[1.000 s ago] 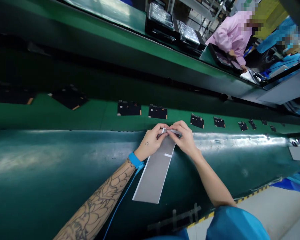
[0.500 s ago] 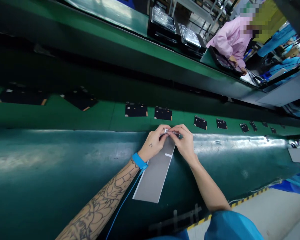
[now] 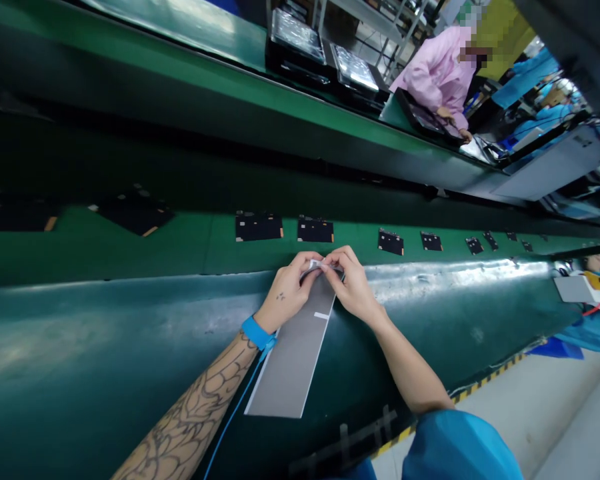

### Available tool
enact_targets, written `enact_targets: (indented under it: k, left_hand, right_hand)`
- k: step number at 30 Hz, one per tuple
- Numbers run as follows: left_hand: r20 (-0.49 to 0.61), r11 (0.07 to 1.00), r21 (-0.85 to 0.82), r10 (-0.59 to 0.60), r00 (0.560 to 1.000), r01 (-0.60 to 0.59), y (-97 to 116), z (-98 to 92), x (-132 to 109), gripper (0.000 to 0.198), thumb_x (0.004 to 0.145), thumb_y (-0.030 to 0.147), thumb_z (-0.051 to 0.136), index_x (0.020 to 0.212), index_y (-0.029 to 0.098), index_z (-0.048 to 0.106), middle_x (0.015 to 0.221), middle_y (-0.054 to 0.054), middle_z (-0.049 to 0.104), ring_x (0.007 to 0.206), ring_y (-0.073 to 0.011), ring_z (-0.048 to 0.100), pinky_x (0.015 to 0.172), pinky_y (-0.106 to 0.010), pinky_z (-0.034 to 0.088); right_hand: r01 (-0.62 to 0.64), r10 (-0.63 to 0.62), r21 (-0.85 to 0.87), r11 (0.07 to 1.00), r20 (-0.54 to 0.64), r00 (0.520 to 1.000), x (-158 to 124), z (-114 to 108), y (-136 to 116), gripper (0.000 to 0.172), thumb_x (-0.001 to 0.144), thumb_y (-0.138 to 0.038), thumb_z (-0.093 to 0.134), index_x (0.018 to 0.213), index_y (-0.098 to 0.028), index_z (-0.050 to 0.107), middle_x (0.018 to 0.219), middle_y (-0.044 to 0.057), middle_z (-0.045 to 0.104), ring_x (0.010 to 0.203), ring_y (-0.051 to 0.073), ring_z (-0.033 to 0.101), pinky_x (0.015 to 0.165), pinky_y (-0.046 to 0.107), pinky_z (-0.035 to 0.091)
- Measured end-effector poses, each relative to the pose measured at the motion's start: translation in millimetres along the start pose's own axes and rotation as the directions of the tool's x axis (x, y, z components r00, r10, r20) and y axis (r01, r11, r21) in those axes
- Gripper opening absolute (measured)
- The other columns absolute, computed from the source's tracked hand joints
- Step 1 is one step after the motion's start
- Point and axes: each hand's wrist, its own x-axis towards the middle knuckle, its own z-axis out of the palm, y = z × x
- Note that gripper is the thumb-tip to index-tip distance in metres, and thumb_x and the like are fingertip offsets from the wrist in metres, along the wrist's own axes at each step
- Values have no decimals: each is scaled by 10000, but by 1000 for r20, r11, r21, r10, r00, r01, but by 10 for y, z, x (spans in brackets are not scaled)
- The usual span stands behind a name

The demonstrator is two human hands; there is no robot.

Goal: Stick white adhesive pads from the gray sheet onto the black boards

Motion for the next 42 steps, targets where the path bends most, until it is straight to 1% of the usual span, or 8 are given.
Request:
enact_targets:
  k: [3,7,12,26,31,36,39,42]
  left_hand:
    - [0,999,26,-36,999,36,11,-14,-5,219,1036,278,591,1239,203,629,921,-13,756,749,-186,670,756,-283,485]
    - [1,999,44,-32,999,32,9,-15,-9,212,1038,274,585,1232,205,632,769,19,668,697,-185,627,715,-278,442]
    - [-1,998,58,-29,1000,29,2,-17,-7,227,1039,285,577,1243,204,635,706,36,591,667,-181,583,703,-281,422]
    - [-2,998,62,-14,1000,14,-3,-16,-12,222,1041,297,573,1231,202,638,669,50,561,600,-163,509,654,-276,377]
    - [-6,998,61,-15,1000,15,0,-19,-8,221,1034,287,578,1226,201,645,683,46,576,602,-164,515,650,-277,378]
    - [-6,999,35,-15,1000,15,-27,-17,-5,231,1039,296,576,1235,192,641,703,42,585,643,-167,557,667,-273,387]
    - [-17,1000,12,-18,1000,18,-37,3,-6,232,1036,289,583,1237,187,640,713,43,596,643,-161,560,664,-268,392]
    - [-27,1000,-11,-20,999,20,-28,26,-20,225,1035,278,588,1235,190,641,713,44,622,616,-155,552,647,-266,395]
  right_hand:
    - [-36,36,5,999,-45,998,55,-430,302,181,1103,-413,585,1060,-254,658,1076,58,617,994,219,610,867,366,525]
    - [-226,205,-111,968,-170,964,164,-1433,1046,344,1000,-592,666,1024,-250,681,1154,84,538,1117,263,569,992,414,522]
    - [-363,369,-218,906,-13,929,238,-2083,1640,406,887,-626,739,964,-227,735,1133,90,510,1267,310,509,1254,512,350]
    - [-443,449,-251,860,-40,893,300,-2068,1883,260,902,-436,787,959,-183,775,1169,110,514,1122,269,563,1024,435,545]
    - [-463,445,-218,859,-126,886,336,-2030,1843,359,771,-494,893,826,-181,727,1050,100,591,1034,258,581,1003,415,527]
    - [-464,408,-121,877,-320,855,297,-2034,1688,575,812,-756,724,959,-206,648,959,68,633,862,206,558,753,327,494]
    - [-412,348,-63,909,-431,833,268,-1793,1421,602,907,-800,557,1071,-223,613,1006,65,630,835,195,551,682,298,454]
    - [-278,249,-47,959,-324,913,217,-1239,963,457,955,-671,660,1105,-239,675,1013,60,667,872,213,607,727,325,492]
